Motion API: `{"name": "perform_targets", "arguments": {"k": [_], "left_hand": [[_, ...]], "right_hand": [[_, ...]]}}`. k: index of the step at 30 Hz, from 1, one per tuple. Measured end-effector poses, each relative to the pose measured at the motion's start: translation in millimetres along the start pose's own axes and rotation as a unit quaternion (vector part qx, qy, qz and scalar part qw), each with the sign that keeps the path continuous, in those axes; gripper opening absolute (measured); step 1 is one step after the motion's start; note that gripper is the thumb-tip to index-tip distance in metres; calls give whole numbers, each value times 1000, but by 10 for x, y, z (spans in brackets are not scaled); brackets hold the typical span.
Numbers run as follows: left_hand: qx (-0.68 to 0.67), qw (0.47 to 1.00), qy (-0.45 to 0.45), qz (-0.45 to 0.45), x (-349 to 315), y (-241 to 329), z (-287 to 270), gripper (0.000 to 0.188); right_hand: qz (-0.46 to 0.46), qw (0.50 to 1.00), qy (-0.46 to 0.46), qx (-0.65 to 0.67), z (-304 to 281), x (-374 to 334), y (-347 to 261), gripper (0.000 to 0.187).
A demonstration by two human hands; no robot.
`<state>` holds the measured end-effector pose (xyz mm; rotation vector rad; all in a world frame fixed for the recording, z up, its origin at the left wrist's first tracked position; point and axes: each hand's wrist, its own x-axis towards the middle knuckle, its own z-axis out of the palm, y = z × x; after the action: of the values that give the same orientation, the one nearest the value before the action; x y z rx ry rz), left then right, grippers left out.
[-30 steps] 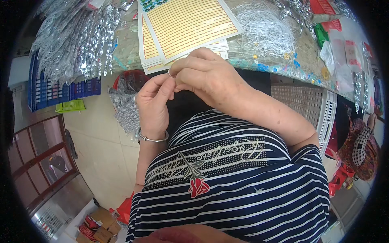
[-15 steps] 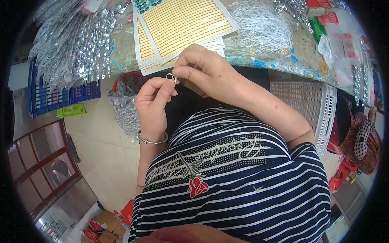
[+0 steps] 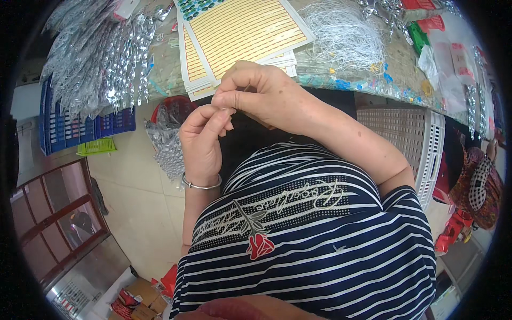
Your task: Packaging silver tinsel decorations into plastic bags and sealing them with labels.
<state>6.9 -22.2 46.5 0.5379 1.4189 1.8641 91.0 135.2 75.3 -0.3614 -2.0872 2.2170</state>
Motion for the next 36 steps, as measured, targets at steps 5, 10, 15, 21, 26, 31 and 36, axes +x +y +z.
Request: {"name": "perform_targets", "arguments": {"k": [5,10,15,21,26,31,36], "left_hand": [[24,999,19,37,5,13,10,6],[60,996,33,51,-3,1,9,3],[103,993,30,52,-1,-25,13,2],[168,980,16,104,14,-106,-9,5],[293,939,16,180,34,-98,4,6],[225,966,31,121,17,-134,6,5],[34,998,52,12,7,-38,28,6]], "right_hand": [[-113,983,130,-61,-35,-17,37,16],[-200,956,63,-205,-20,-113,4,12],[-176,957,69,-222,8,-119,42,8],[-248,907,95,-326,-23,-103,24,8],[-285,867,114,-393,-5,-67,47,10],[-320,826,136,-443,32,-28,114,11],[-126,980,91,-126,29,-43,187,4]]}}
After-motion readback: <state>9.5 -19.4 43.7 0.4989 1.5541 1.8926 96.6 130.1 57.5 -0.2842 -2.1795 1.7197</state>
